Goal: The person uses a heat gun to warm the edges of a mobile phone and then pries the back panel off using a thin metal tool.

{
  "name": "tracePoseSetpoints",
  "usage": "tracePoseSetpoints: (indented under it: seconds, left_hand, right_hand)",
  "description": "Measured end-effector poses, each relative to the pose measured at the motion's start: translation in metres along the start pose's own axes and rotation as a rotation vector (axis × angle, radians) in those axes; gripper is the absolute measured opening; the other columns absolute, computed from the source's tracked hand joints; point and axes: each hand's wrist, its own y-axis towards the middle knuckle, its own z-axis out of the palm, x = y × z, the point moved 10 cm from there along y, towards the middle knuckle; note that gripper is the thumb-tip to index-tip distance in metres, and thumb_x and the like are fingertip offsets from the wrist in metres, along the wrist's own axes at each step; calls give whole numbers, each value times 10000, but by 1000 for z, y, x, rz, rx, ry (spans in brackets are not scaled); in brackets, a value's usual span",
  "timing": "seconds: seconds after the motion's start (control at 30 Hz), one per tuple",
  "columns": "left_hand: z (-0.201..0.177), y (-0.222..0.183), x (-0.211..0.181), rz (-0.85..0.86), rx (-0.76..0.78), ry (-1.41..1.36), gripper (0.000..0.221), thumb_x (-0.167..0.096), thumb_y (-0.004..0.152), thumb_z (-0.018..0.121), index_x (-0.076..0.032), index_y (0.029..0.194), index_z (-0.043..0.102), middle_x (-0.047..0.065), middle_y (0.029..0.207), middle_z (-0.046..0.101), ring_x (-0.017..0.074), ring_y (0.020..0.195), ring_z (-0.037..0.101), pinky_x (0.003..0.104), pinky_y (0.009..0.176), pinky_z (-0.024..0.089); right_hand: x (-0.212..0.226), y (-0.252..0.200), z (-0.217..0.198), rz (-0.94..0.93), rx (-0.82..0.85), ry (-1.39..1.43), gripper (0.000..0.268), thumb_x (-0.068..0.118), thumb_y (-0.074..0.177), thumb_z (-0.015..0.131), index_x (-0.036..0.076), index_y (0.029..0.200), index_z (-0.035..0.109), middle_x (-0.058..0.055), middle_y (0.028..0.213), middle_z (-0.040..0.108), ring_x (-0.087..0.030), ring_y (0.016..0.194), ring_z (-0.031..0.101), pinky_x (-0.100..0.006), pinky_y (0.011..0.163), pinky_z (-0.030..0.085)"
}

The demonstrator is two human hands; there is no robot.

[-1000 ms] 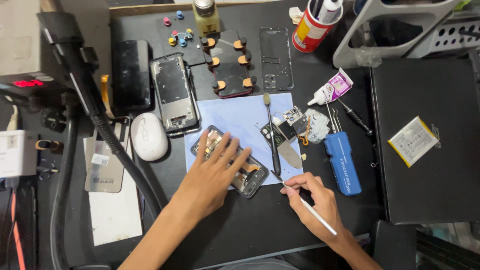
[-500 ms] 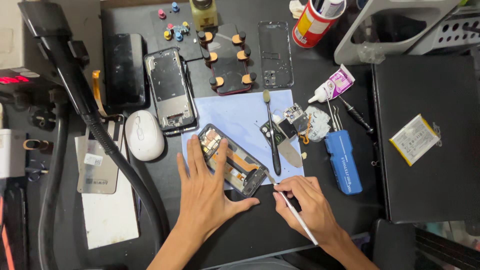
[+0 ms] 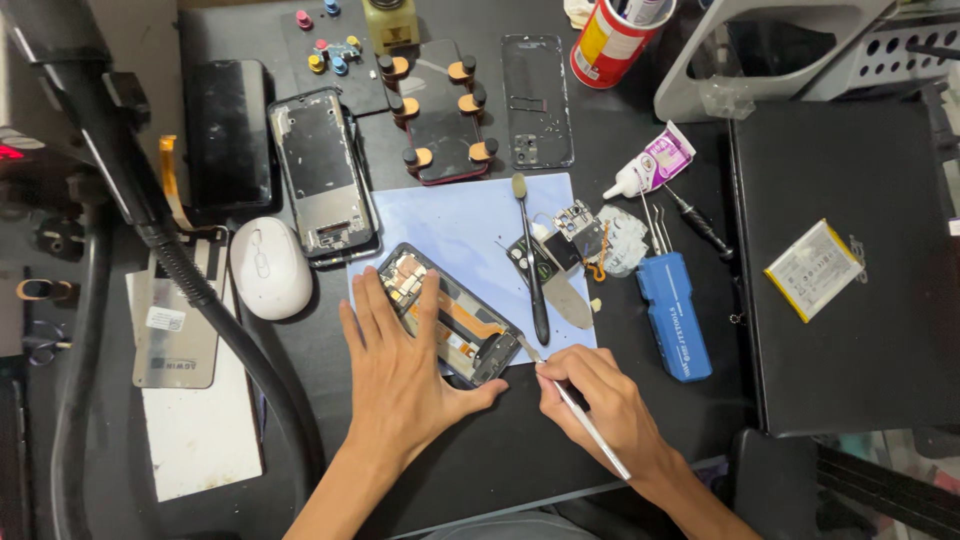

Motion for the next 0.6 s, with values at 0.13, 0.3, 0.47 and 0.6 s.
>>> tracePoseSetpoints:
  seconds: [0.13,0.3,0.47,0.6]
  left_hand:
    - [0,2,0,1,-1,-11,1331,-686,482,863,-66,1513,293,490,1469,174,641,1406,147,741,1091,167]
    - [0,2,3,-9,6,-18,1315,-653,466,878,-84,1504,306,493,1465,177,647,1394,162,741,1091,181]
    - [-1,1,2,9,-8,-35,1306,-640,475,888,-82,1503,307,504,1456,174,660,1381,169,746,1080,188]
    - [-1,0,1,2,-1,-22,1291,-631,476,891,-90,1495,313,502,1451,182,653,1384,172,744,1082,192]
  right_hand:
    - [-1,0,3,4,5,17,236,-35,778,759,0,963,617,-106,922,705,-275,850,696,-346,781,517]
    - [-3,0,5,40,15,32,228,-49,781,750,-9,962,616,-120,915,699,-294,844,695,-352,774,542]
    - [-3,-2,6,58,0,40,217,-41,807,754,-8,974,620,-117,912,691,-289,843,705,-347,746,553]
    - [-3,-2,8,56,-14,18,214,-37,817,754,-5,989,632,-119,894,679,-295,823,705,-348,719,553]
